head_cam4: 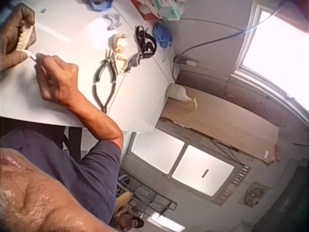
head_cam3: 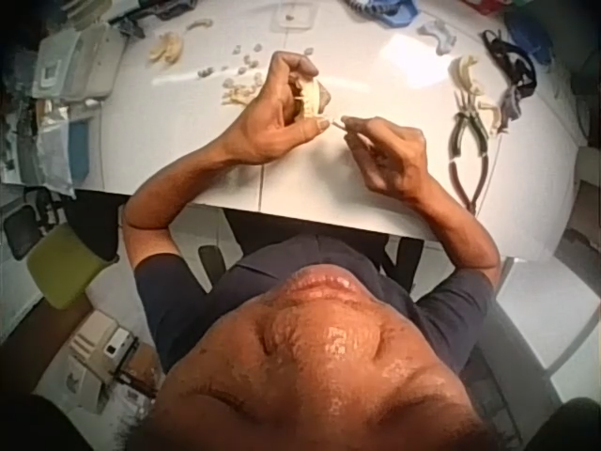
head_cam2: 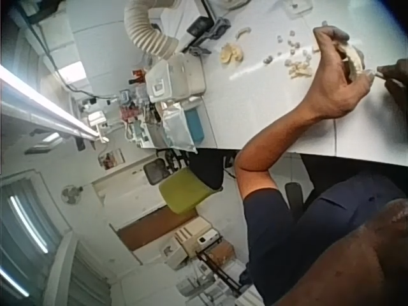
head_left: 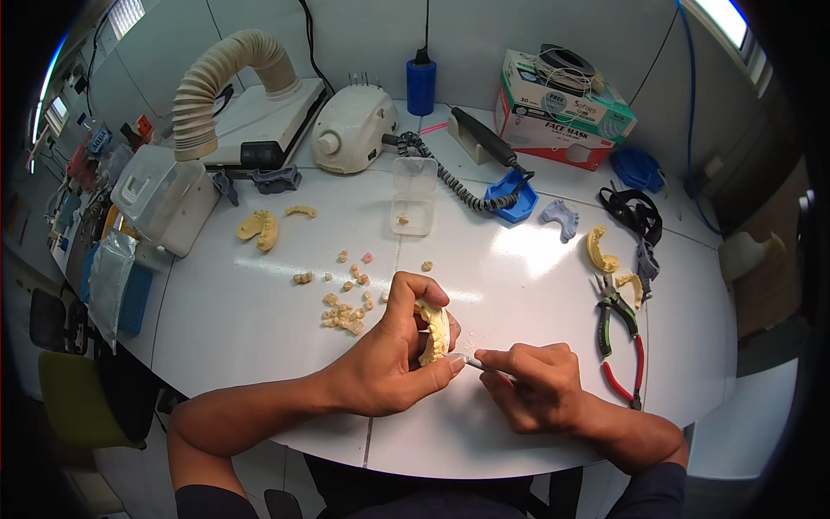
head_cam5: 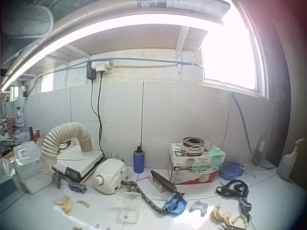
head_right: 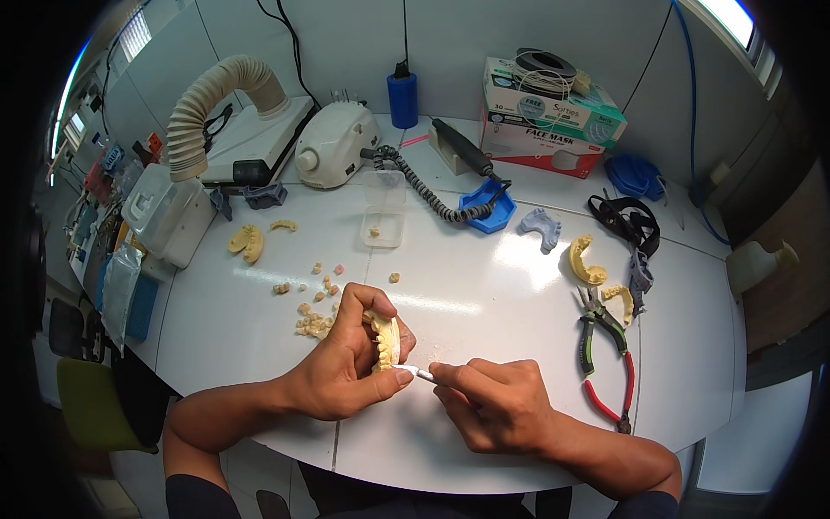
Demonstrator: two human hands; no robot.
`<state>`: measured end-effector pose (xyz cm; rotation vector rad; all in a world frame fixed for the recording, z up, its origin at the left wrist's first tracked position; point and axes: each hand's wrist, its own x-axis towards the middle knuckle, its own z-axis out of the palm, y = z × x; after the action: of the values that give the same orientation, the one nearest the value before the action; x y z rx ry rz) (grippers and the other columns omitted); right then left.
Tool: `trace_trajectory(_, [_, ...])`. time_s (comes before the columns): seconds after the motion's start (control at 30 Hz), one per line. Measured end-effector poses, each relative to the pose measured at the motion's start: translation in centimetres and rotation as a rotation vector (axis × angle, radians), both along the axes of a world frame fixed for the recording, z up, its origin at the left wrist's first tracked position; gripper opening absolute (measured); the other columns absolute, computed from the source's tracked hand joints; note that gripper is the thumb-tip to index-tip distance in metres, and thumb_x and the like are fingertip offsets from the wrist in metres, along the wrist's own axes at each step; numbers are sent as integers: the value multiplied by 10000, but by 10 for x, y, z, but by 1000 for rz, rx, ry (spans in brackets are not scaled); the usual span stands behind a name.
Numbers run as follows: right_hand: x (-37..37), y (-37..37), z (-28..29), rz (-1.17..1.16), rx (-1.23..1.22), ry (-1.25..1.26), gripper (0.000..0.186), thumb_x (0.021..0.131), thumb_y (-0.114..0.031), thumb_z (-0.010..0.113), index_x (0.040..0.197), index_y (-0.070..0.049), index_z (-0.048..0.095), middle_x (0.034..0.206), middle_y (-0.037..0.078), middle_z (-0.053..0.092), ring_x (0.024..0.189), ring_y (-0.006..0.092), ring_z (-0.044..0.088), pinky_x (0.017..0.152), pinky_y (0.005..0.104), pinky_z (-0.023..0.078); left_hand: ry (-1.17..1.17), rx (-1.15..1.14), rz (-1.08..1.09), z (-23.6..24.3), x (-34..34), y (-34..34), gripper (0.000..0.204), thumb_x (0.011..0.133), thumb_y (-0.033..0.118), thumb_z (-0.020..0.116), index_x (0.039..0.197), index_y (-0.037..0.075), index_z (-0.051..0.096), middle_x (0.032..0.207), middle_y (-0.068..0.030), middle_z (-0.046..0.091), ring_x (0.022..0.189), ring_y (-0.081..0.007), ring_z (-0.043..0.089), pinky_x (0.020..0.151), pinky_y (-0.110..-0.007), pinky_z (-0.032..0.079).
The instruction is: Trimming and carving a dental cast using a small carving tool.
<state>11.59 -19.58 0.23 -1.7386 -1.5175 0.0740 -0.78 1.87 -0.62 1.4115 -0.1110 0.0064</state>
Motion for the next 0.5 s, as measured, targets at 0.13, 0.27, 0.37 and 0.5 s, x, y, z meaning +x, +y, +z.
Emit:
trace_trajectory(0.13, [0, -1, 0, 1, -6, -1, 330, 805, 5, 783, 1129, -29, 735, 652, 29, 626, 457, 158, 585, 419, 311, 449, 2, -8, -9, 1, 0, 0, 554, 999, -18, 623, 1323, 119, 194, 1091, -77, 443, 913, -92, 455, 774, -278, 429])
trace_trajectory(0.27, [0, -1, -2, 6, 2, -1, 336, 797, 7, 785, 1128, -30, 735, 652, 26, 625, 459, 158, 585, 421, 314, 449, 3, 0, -17, 1, 0, 1, 552, 1000, -13, 622, 1322, 115, 193, 1081, -74, 449, 901, -88, 456, 767, -275, 429])
trace_trajectory(0.37, [0, -1, -2, 4, -9, 3, 338, 794, 6, 785, 1127, -32, 735, 651, 23, 623, 461, 158, 586, 423, 316, 450, 16, 0, -19, -1, 0, 2, 549, 1000, -10, 623, 1321, 112, 194, 1076, -72, 453, 891, -87, 458, 761, -272, 429])
trace_trajectory(0.5, [0, -1, -1, -3, -10, 8, 335, 795, 3, 789, 1124, -34, 738, 652, 26, 622, 462, 163, 588, 423, 317, 450, 9, -5, -17, -1, 0, 1, 544, 1003, -9, 622, 1319, 110, 196, 1078, -73, 456, 889, -86, 461, 759, -266, 428])
